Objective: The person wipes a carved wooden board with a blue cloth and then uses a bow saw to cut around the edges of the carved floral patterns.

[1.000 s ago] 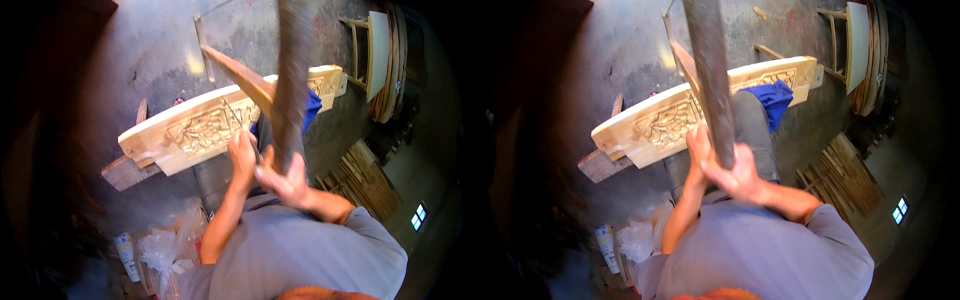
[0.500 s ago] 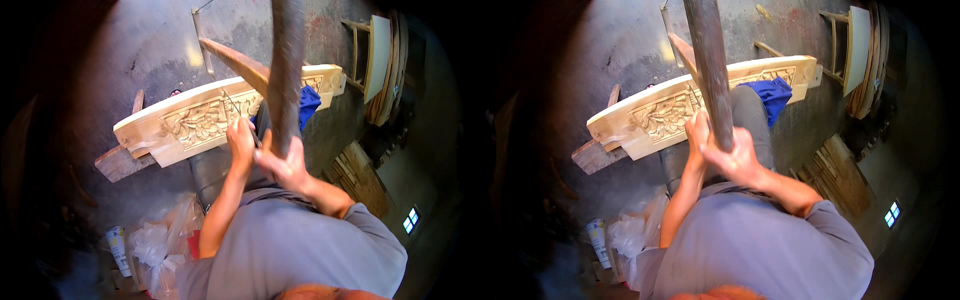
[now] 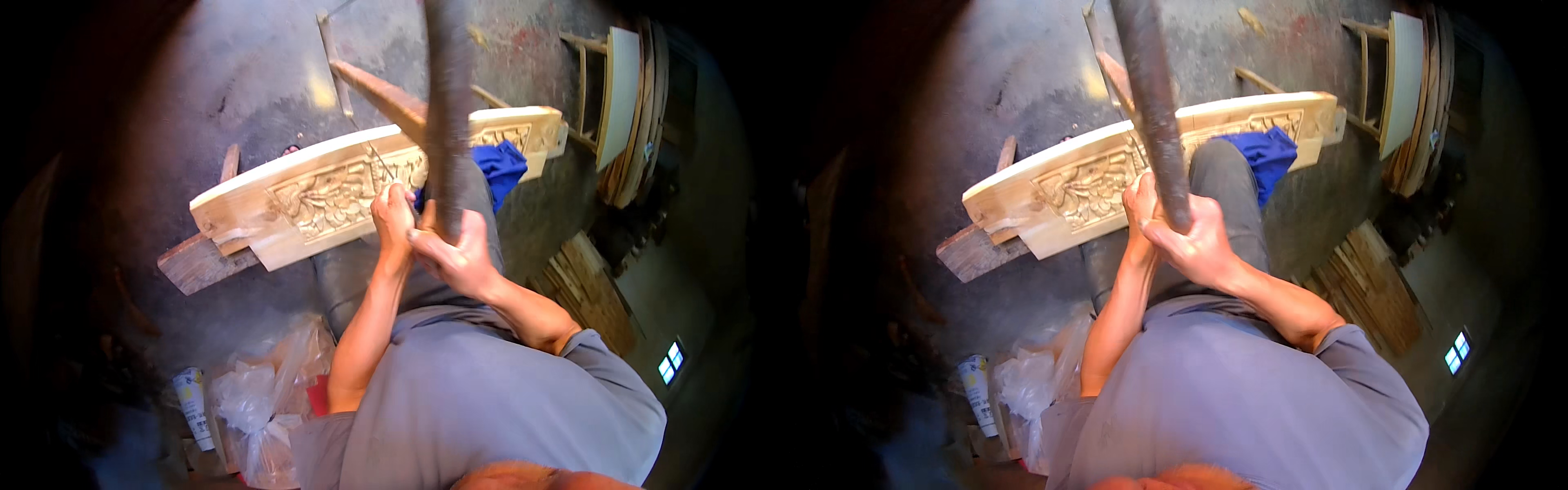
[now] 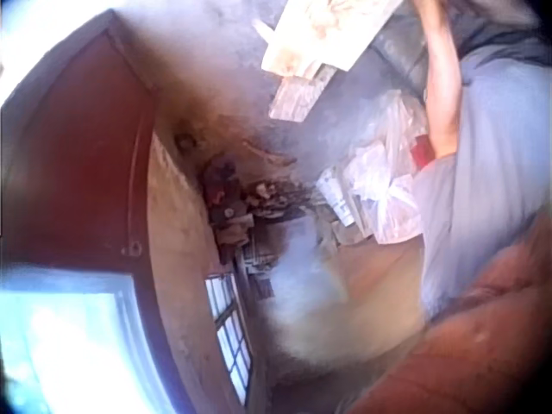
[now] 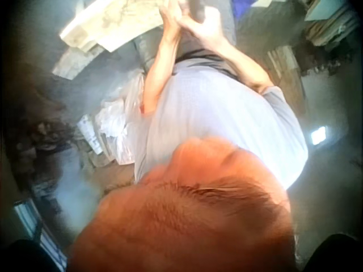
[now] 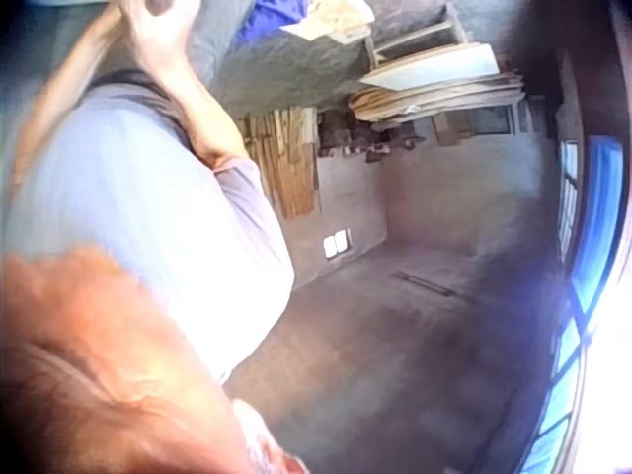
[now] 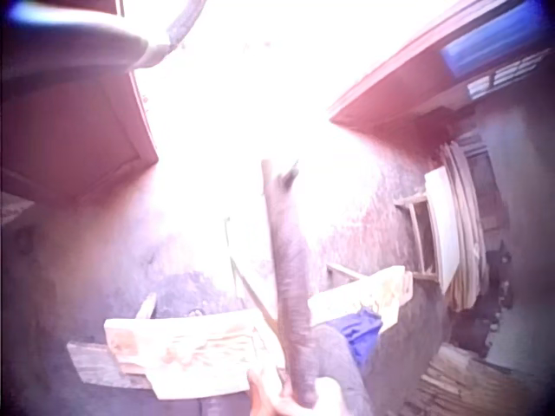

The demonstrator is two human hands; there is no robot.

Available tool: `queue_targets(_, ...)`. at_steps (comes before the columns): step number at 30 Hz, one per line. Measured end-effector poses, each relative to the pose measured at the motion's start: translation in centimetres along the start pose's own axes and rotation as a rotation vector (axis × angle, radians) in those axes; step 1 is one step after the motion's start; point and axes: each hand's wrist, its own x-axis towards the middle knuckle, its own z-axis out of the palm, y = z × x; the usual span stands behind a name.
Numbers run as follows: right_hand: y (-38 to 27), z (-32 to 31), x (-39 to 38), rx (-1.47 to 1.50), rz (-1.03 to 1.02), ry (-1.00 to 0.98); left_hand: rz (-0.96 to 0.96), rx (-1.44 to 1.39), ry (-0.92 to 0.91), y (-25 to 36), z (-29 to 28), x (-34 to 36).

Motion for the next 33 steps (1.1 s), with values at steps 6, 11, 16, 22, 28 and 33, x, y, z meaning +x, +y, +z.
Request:
queue_targets(6,-2.8,0.4,-1.5,-0.075,0.026,-0.036,-0.198,-0.131,0.002,1.1,-0.1,-2.0)
queue_targets(11,-3.4,0.3,-3.2,-0.015,-0.068,-0.035,0.131,0.079,0.021,2.7,-0.1,-3.4)
queue_targets(16,-0.8,0.6,2.0,0.028,-0.053,-0.008,0.205,0.235,-0.014,-1.5,-0.2,2.3)
queue_targets(22,0.6,-0.3,2.0,0.045,-0.046,0.02,-0.107,0.079,-0.007,0.0,-2.8,0.1)
queue_targets(28,-0.3,-0.8,1.2,0.381,0.068,0.11,-0.19,0.387,0.134,-3.9,-4.6,0.9)
queue_targets(33,1.7,-0.1,0.5,0.495,-0.006,0.07,0.033,0.564,0.087,-5.8,-2.8,0.5)
